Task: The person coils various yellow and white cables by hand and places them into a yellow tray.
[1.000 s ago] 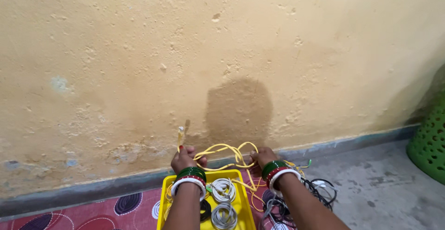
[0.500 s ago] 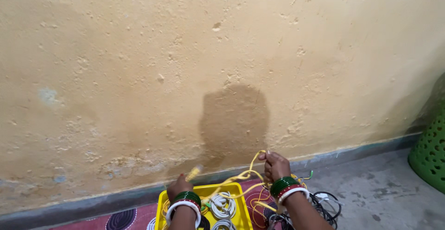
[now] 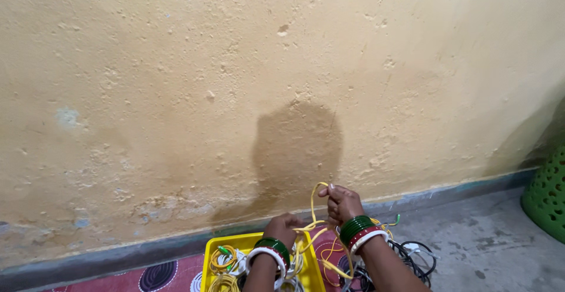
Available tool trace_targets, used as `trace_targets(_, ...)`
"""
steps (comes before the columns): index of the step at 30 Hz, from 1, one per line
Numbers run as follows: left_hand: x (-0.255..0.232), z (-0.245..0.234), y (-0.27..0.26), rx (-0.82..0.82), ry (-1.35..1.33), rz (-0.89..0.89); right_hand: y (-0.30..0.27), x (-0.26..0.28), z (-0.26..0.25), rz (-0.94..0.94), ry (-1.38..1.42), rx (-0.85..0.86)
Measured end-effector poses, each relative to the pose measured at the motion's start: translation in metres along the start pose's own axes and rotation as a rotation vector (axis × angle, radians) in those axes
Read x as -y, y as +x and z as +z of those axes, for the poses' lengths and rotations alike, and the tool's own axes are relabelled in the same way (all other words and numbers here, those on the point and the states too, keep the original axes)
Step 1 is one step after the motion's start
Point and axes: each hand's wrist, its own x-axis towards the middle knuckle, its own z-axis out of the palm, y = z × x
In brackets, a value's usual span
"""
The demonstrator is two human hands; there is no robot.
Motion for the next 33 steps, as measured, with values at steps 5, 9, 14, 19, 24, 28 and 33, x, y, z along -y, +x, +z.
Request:
trace_targets(5, -0.020, -0.015, -0.021, 0.003, -0.026, -0.088, 0.007, -0.001, -0.022, -0.076, -0.286, -0.234)
trace_targets(9, -0.035, -0.021, -0.024, -0.059, -0.123, -0.088, -0.006, 0.008, -0.009, -1.108, -1.417, -0.694)
trace_targets(14, -0.037, -0.023, -0.024, -0.074, -0.005, -0.007, -0.005, 0.012, 0.028, -0.614, -1.219, -0.102)
trace_targets(19, -0.015, -0.022, -0.016, 0.084, -0.086, -0.036, 0.015, -0.030, 0.023, -0.404, -1.449, 0.299)
trace_targets(24, -0.002, -0.036, -0.020, 0.206, -0.206, -0.053, 0.009, -0.039, 0.006, 0.068, -0.983, 0.557)
trace_targets(28, -0.009, -0.042, -0.021, 0.194, -0.236, -0.030, 0.011, -0.050, 0.002, -0.015, -0.798, 0.601)
trace_targets(33, -0.021, -0.038, -0.022, 0.110, -0.460, -0.160, 0.014, -0.065, -0.004, 0.041, -0.599, 0.397)
